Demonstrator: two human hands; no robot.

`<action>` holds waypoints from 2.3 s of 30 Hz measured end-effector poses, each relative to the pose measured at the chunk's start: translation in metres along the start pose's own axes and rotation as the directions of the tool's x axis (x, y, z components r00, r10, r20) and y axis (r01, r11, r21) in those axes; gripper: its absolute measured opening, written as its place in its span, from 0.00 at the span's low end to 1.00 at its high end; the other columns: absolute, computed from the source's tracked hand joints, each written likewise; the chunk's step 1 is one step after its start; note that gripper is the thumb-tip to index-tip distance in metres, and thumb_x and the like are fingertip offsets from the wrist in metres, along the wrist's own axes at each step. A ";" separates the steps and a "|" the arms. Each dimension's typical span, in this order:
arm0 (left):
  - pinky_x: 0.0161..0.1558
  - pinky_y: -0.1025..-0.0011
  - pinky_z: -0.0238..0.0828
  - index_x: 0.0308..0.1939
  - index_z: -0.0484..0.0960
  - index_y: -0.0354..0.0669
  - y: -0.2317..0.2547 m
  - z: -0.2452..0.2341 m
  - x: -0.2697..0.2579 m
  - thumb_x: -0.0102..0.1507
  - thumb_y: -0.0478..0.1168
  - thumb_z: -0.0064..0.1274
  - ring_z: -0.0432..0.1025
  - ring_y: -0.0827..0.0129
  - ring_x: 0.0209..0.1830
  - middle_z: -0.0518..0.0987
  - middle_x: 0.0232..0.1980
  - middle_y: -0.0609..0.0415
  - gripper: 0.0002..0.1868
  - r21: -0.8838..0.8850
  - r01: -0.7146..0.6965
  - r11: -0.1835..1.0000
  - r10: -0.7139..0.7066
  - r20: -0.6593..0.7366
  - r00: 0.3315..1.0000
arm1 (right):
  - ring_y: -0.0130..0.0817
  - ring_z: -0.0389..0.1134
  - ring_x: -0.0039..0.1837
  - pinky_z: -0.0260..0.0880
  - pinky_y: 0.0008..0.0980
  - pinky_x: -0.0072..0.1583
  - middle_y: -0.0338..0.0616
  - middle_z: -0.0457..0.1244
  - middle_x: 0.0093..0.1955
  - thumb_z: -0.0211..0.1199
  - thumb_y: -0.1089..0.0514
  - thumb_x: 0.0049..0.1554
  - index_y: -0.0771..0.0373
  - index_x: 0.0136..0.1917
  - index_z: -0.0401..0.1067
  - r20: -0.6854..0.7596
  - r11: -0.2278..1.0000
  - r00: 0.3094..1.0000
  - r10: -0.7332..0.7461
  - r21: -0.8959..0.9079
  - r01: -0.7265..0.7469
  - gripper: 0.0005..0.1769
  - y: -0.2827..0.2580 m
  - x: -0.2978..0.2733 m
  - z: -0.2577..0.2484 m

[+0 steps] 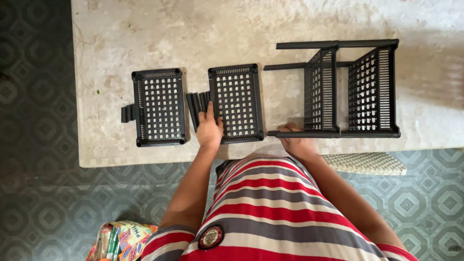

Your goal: The person disassembles a black plastic crate on a table by hand, removing several small plastic connectors and panels one by one. The removed parts are placed on the table next to the crate as the disassembly proceeds.

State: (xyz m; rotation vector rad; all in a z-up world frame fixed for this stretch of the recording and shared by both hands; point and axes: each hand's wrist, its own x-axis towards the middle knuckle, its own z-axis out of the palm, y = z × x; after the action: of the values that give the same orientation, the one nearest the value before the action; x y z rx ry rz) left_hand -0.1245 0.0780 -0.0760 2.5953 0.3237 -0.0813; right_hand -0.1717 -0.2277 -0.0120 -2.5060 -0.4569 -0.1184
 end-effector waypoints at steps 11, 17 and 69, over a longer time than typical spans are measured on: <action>0.50 0.56 0.71 0.62 0.78 0.41 0.072 -0.050 -0.009 0.64 0.44 0.55 0.74 0.50 0.48 0.77 0.50 0.43 0.23 -0.108 -0.383 0.917 0.358 -0.193 0.913 | 0.36 0.77 0.50 0.77 0.36 0.52 0.45 0.73 0.51 0.67 0.51 0.55 0.55 0.58 0.78 0.430 0.802 0.793 0.431 0.220 -0.555 0.18 0.002 -0.037 -0.082; 0.54 0.57 0.71 0.57 0.83 0.44 0.149 -0.056 -0.023 0.67 0.45 0.56 0.74 0.50 0.51 0.80 0.49 0.45 0.17 -0.437 -0.502 0.746 0.564 0.015 0.826 | 0.35 0.73 0.46 0.74 0.35 0.50 0.48 0.72 0.48 0.67 0.59 0.62 0.62 0.54 0.80 -0.112 0.842 0.842 0.528 0.197 -0.502 0.08 0.003 -0.026 -0.166; 0.48 0.54 0.63 0.38 0.82 0.48 0.245 -0.011 -0.092 0.64 0.43 0.54 0.73 0.63 0.49 0.81 0.39 0.58 0.06 0.029 -0.749 0.662 0.744 0.098 0.661 | 0.50 0.69 0.31 0.68 0.46 0.37 0.49 0.65 0.28 0.57 0.49 0.69 0.55 0.53 0.80 -0.193 0.905 0.956 0.223 -0.325 -0.276 0.13 0.038 -0.001 -0.127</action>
State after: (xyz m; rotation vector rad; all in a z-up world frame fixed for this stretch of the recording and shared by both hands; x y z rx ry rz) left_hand -0.1544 -0.1408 0.0642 2.5671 -0.8145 0.1043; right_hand -0.1576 -0.3287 0.0723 -2.8513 -0.0474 -0.3108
